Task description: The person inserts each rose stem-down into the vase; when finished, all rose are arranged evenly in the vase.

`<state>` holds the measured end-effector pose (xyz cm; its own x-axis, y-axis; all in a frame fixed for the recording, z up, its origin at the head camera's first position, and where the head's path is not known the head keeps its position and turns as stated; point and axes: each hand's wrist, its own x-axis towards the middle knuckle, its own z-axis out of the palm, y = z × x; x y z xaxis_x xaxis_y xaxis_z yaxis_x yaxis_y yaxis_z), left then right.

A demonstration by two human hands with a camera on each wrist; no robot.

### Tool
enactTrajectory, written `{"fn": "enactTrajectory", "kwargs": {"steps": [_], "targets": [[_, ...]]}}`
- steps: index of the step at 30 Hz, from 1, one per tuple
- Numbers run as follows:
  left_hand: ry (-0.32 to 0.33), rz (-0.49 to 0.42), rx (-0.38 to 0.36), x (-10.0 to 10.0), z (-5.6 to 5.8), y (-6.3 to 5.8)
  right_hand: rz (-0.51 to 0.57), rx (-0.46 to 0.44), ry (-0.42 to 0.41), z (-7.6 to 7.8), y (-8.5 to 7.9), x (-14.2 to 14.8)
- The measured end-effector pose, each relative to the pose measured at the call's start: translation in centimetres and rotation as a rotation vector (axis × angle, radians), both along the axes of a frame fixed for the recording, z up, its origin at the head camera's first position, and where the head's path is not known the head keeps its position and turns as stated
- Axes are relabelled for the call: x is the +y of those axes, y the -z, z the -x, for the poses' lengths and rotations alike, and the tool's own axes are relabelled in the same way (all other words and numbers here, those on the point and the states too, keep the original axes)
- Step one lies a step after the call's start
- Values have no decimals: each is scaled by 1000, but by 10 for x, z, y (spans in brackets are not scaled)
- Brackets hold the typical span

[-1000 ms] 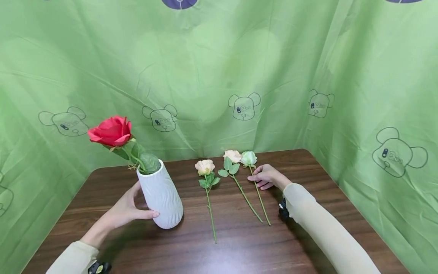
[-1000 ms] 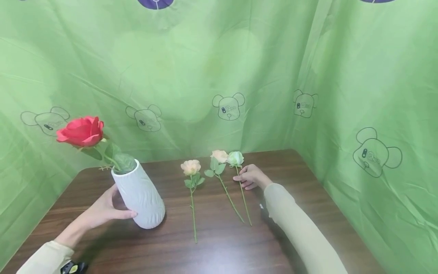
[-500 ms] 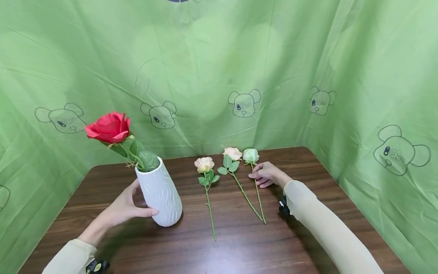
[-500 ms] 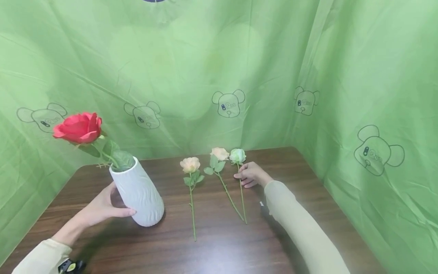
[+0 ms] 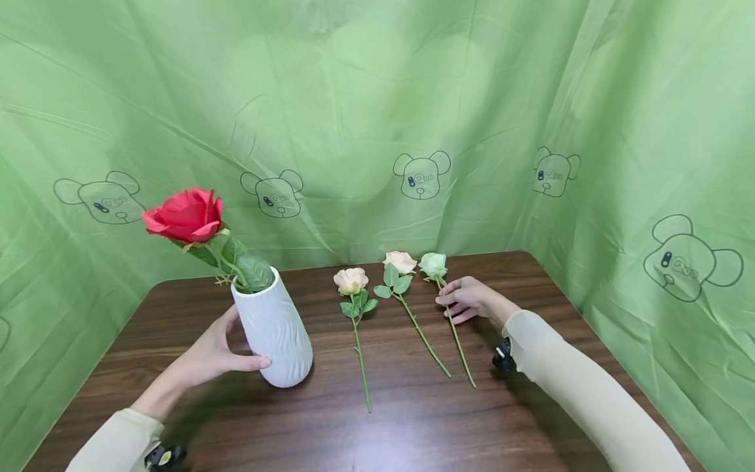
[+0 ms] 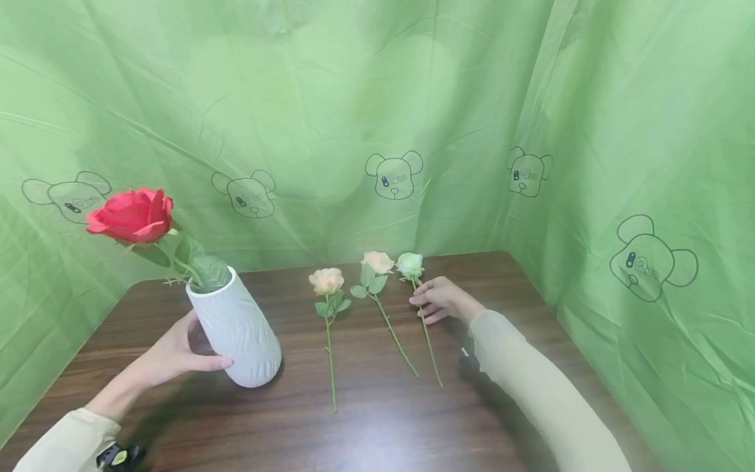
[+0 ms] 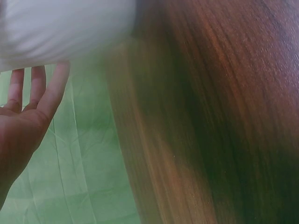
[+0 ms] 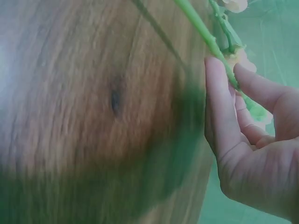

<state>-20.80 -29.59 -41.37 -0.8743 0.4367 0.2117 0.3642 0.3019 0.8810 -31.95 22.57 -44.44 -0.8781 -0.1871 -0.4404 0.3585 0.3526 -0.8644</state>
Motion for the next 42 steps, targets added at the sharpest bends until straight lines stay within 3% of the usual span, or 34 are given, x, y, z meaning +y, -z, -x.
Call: {"fn": "enactTrajectory", "kwargs": {"steps": [17, 29, 42], "targets": [[-8, 0, -3, 4, 0, -1, 95, 17, -86, -17, -38, 25], [-10, 5, -5, 5, -2, -3, 162, -2, -165, -36, -67, 28], [-8, 10, -6, 2, -4, -3, 298, 3, -184, -43, -84, 26]]}}
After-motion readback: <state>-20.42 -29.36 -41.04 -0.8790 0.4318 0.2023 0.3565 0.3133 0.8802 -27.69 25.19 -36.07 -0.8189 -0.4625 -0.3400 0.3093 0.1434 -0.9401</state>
